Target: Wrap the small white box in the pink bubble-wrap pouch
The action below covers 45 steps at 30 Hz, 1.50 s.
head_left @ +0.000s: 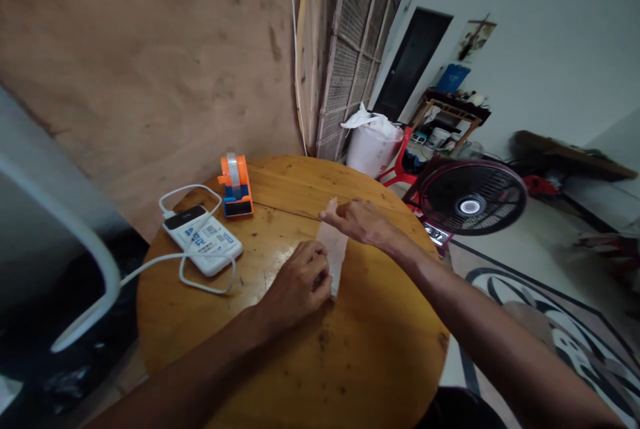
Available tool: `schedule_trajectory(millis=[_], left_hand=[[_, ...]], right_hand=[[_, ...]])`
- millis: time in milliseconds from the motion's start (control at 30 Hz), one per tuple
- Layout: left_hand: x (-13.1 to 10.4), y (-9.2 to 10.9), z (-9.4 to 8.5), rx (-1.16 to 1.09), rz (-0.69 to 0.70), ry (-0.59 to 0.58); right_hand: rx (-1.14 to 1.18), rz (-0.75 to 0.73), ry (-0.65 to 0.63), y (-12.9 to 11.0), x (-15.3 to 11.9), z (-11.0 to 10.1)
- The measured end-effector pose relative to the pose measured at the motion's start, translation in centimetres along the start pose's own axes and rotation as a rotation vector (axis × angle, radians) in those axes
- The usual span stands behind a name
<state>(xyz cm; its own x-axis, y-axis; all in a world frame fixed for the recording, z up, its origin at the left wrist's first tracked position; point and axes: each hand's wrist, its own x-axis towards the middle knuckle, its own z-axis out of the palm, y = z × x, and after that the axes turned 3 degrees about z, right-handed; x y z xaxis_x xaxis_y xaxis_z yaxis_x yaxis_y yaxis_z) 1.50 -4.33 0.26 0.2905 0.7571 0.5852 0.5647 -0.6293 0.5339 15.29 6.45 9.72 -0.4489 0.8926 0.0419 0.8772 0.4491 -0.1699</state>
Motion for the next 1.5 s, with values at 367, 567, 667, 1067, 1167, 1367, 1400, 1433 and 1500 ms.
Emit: schedule_trajectory(millis=[367,567,667,1067,1167,1367,1400,1433,1500], left_hand=[[0.2,-0.2,-0.4,0.036,0.042,-0.026],[0.4,-0.4,-0.3,0.004,0.055,-0.072],[0.6,-0.4,-0.2,0.006,0.030,-0.103],[1.2,-0.2,-0.3,-0.011,0.000,-0.172],[1.2,-0.3,-0.4,-0.021,0.000,-0.184],[1.2,-0.4,-0.4,-0.029,0.009,-0.194],[1.3,-0.3,-0.5,-0.026,0.010,-0.197],[1.3,-0.3,-0.5,-0.023,0.010,-0.201],[1.3,-0.3,-0.5,-0.019,0.006,-0.204]], right_hand=[[-0.135,0.139,0.111,1.2,-0.6,1.8],[-0.145,0.199,0.037,2.4,0.1,2.4],[-0.142,0.244,-0.031,3.0,0.3,2.2],[0.216,0.144,-0.208,4.5,-1.4,-1.5],[0.350,0.057,-0.236,5.9,-0.9,-0.6],[0.453,-0.073,-0.210,7.7,0.8,1.6],[0.438,-0.080,-0.178,7.7,1.0,1.7],[0.414,-0.089,-0.140,7.7,1.2,1.8],[0.359,-0.112,-0.046,7.5,1.3,1.8]])
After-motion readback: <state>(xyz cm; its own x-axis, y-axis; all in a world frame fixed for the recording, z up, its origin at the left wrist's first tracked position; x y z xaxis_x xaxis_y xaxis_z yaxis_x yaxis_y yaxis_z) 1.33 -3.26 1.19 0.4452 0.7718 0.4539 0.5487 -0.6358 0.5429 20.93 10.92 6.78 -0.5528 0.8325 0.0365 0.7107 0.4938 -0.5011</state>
